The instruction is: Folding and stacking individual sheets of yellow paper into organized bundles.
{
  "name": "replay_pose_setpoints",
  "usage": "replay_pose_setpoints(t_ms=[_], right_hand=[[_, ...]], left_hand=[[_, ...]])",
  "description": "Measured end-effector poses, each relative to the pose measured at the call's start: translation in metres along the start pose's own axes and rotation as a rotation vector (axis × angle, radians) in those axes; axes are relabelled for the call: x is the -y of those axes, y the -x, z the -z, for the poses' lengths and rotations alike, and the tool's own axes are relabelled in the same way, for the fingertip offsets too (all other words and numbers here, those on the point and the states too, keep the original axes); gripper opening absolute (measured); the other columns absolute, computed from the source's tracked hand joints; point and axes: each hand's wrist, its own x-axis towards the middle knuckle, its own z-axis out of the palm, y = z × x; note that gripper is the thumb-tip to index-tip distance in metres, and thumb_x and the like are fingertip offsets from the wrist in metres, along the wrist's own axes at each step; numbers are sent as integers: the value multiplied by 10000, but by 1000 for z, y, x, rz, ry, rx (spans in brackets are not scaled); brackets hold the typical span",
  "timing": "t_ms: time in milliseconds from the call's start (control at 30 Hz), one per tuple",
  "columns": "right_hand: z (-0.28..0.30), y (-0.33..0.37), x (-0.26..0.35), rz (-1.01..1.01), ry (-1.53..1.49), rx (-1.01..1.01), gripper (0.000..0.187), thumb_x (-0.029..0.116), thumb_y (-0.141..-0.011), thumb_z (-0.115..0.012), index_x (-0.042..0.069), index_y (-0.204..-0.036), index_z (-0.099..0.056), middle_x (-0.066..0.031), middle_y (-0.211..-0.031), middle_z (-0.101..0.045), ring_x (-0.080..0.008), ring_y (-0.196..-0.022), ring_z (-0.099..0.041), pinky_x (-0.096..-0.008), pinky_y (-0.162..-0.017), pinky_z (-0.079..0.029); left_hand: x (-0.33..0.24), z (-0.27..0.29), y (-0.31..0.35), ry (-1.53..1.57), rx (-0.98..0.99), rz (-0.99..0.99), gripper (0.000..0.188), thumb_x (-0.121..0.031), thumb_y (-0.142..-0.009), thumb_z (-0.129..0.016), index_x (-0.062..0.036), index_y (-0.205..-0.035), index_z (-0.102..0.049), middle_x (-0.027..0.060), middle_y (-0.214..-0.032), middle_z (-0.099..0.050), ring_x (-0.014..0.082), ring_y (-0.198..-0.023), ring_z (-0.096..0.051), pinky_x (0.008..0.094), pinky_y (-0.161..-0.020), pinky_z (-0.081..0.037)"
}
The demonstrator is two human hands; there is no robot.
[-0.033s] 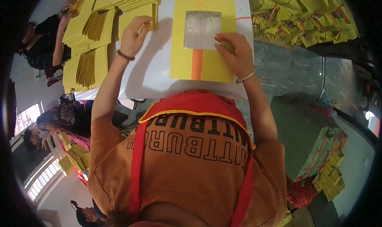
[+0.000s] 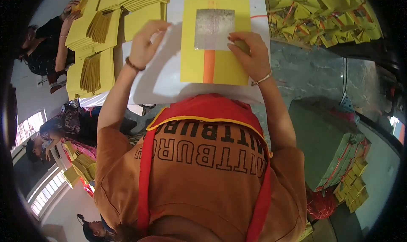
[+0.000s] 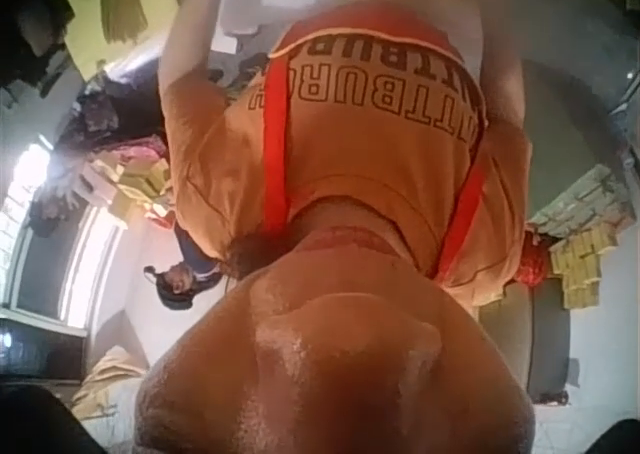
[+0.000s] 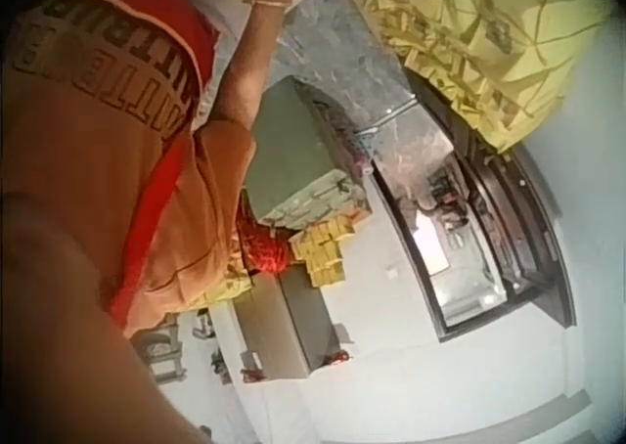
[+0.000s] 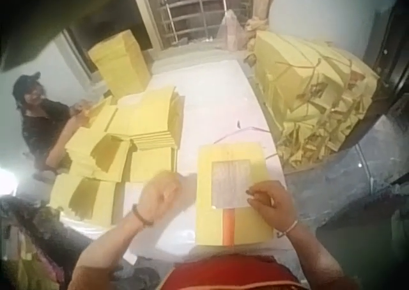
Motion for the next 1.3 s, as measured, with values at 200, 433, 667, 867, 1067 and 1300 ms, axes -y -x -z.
replay_pose_setpoints(t_ms=[200,433,667,867,1067,1300], right_hand=[[-2,-1,-3,16,-58,2,249,68,-745,-682,70,-989,-631,-67,-923,-647,-223,-881,-579,-316,-781,-458],[0,6,-13,-45,-203,21,186,93,-815,-633,55,-998,-629,-60,-964,-631,-167,-906,-581,-279,-823,-446],[1,9,-23,-174,-464,58,219,170,-936,-495,16,-1037,-612,-54,-990,-604,-135,-935,-563,-264,-855,-428],[1,8,-23,-195,-544,65,253,191,-950,-459,6,-1037,-608,-62,-1007,-602,-140,-960,-556,-270,-876,-417],[3,8,-22,-143,-532,86,335,244,-972,-387,-4,-1048,-599,-72,-1017,-596,-160,-968,-553,-285,-905,-395],[7,8,-24,-69,-523,99,462,347,-984,-298,8,-1051,-605,-84,-1029,-591,-178,-991,-541,-298,-933,-368]], left_hand=[[-73,-26,32,-146,382,-400,321,-201,-778,-665,-46,-1054,-609,114,-933,-578,291,-861,-544,357,-762,-447],[-71,-23,24,64,377,-241,156,-129,-794,-644,-38,-920,-636,96,-850,-584,267,-795,-547,344,-694,-453],[-71,-18,14,167,452,-42,107,-114,-801,-606,-12,-821,-634,105,-734,-606,267,-718,-576,338,-643,-470],[-67,-19,12,313,469,164,111,-98,-773,-606,8,-793,-631,85,-720,-603,178,-618,-560,295,-555,-446],[-64,-19,13,383,485,304,128,-101,-786,-610,21,-804,-642,59,-719,-617,101,-616,-544,255,-556,-439],[-65,-16,9,471,526,382,122,-92,-802,-601,21,-802,-648,34,-690,-610,75,-632,-527,238,-575,-436]])
